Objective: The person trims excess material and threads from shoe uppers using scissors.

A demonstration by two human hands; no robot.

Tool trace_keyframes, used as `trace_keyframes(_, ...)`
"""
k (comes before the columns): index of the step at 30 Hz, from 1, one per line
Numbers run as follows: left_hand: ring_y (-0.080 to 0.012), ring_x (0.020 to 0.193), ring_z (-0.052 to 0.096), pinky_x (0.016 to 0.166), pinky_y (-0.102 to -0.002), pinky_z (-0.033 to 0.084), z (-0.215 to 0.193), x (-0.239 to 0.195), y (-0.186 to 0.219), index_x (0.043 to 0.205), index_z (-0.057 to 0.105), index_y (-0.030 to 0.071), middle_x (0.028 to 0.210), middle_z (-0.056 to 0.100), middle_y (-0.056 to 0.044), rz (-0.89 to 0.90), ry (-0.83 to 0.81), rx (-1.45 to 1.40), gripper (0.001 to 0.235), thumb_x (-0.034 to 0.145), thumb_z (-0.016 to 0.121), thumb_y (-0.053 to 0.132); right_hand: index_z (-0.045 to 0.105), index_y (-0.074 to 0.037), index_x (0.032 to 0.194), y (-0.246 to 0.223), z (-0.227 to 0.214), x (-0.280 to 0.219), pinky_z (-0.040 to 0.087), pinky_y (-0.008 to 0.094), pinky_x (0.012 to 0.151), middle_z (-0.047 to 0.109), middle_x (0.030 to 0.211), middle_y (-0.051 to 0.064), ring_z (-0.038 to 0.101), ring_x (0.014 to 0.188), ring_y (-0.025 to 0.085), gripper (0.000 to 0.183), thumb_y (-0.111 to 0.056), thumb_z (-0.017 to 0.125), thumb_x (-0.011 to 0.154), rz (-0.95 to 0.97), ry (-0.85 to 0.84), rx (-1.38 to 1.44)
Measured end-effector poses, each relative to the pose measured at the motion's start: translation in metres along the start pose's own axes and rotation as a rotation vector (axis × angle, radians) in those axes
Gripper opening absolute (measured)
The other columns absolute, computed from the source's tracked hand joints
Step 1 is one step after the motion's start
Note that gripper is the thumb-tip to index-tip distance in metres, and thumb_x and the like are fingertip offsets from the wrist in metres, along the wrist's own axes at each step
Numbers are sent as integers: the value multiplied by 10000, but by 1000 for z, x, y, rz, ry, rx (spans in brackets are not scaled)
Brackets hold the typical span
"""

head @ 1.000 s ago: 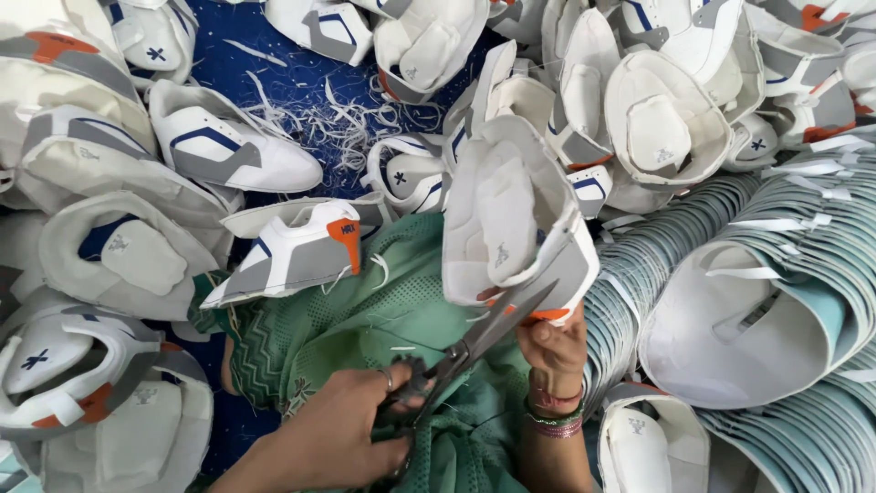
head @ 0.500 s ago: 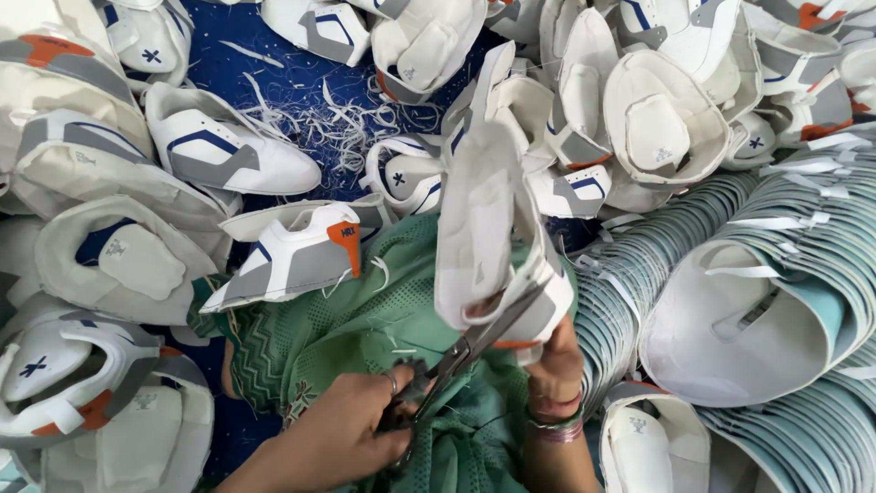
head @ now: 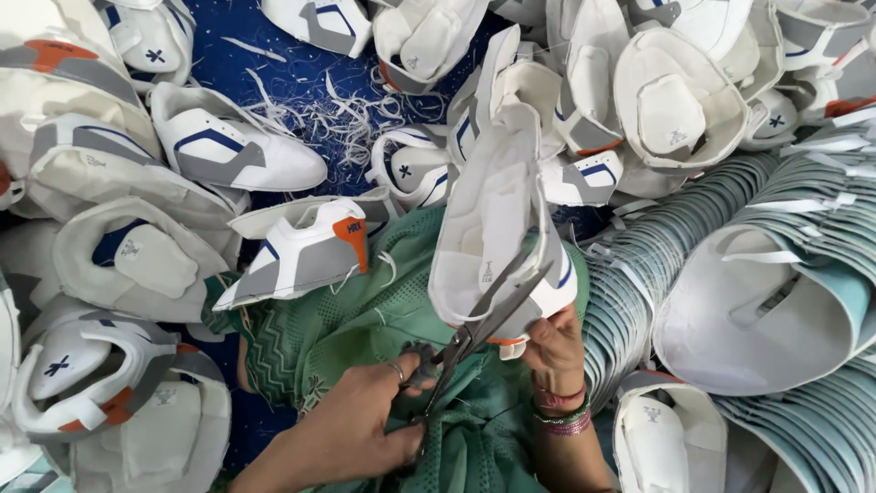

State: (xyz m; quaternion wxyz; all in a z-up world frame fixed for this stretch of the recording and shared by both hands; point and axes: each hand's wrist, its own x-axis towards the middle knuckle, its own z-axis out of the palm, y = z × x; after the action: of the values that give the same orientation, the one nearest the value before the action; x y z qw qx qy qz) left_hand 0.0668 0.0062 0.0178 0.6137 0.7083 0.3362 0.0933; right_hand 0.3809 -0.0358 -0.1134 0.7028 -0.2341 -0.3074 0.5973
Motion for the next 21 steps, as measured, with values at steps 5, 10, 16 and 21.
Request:
trace_keyframes(5,-353,640,677,571,-446,486,5,-3,-18,1003,573,36,681,610,-181,-83,24,16,276,792,700,160,454,44,1506,-4,-5,-3,505,483,1100,629,1413,181,631,1279,321,698,-42,807,910,-15,35,-102)
trace_keyframes(10,-384,685,660,602,-419,520,-1,-5,-20,967,606,34,722,645,-172,2,96,20,255,753,718,116,552,54,1422,-19,20,10,577,427,986,689,1314,170,689,1168,290,583,-29,802,902,-10,-26,-252)
trace_keyframes(16,-376,791,698,708,-381,553,0,-2,-6,1072,566,-4,853,671,-162,334,153,-35,416,712,740,110,668,40,1265,-19,1,-4,572,278,828,754,1127,91,708,981,150,425,-70,819,884,88,-117,-704)
trace_keyframes(21,-144,867,821,760,-280,614,16,-2,-24,1159,651,31,932,815,-102,-40,119,-199,379,782,634,2,710,30,1183,-15,43,5,515,230,769,742,1013,36,653,882,103,275,-21,792,925,13,-77,-886)
